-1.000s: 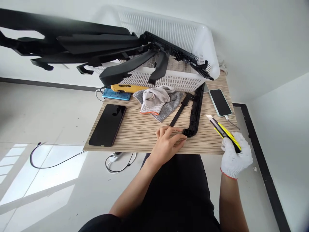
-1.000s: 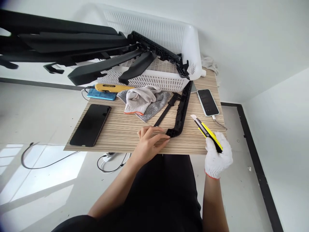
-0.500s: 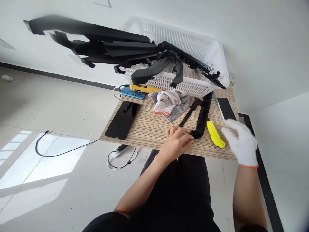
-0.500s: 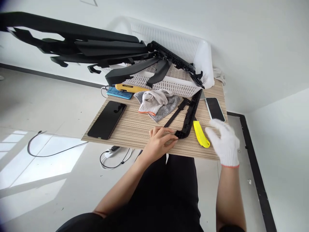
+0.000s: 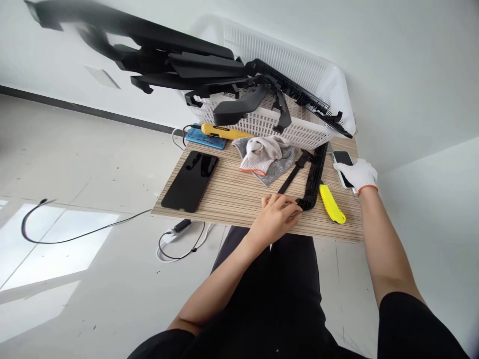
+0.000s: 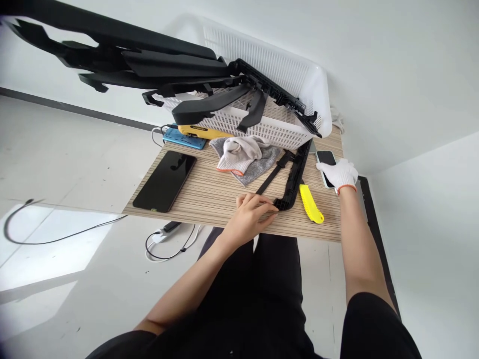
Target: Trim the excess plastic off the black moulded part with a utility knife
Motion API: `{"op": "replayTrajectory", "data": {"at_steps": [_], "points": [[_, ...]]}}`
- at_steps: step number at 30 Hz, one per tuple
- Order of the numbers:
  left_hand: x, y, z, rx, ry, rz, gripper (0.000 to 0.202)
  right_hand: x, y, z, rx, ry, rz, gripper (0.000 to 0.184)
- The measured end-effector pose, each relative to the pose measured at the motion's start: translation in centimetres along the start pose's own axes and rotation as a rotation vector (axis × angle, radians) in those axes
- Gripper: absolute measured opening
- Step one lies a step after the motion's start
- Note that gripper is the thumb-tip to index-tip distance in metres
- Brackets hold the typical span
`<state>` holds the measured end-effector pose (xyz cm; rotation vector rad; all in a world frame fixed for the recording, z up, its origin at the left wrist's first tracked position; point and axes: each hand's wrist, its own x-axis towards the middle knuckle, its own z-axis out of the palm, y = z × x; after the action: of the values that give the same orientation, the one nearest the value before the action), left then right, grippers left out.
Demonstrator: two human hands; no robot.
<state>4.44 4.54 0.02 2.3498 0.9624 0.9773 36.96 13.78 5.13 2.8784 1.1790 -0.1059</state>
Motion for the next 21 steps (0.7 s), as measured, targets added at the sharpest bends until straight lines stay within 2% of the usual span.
{"op": "replayTrajectory", "data": {"at_steps": [5,6,8,9,11,14,15,18,21], "points": [[-0.1,-0.1,0.1,0.032,-0.003,0.010,0.009,-0.7,0.7,-0.8,0.054,0.023,-0.039,0.091],[-0.2,-0.1,0.1,0.041,-0.001,0.017,0.009,-1.5,1.1,-1.0,0.088,0.035,-0.045,0.093],[-0.2,-0.1,0.2,0.062,-0.002,0.027,0.012,-4.2,2.2,-1.1,0.195,0.152,-0.062,0.099],[-0.2,0.0,0.2,0.074,-0.006,0.028,0.015,-5.9,2.7,-0.8,0.271,0.203,-0.094,0.092],[-0.1,0.0,0.2,0.102,-0.020,0.023,0.025,-9.7,3.7,0.4,0.388,0.210,-0.180,0.081],[0.0,0.2,0.1,0.148,-0.051,0.018,0.033,-14.5,4.5,2.7,0.370,0.147,-0.317,0.087],[0.0,0.2,0.1,0.165,-0.058,0.019,0.034,-15.5,4.6,3.4,0.357,0.143,-0.342,0.084],[0.1,0.3,0.2,0.200,-0.065,0.010,0.034,-16.7,4.8,4.7,0.407,0.173,-0.317,0.060],[0.2,0.3,0.2,0.208,-0.083,-0.007,0.040,-16.5,5.6,5.3,0.644,0.256,-0.224,0.047]]}}
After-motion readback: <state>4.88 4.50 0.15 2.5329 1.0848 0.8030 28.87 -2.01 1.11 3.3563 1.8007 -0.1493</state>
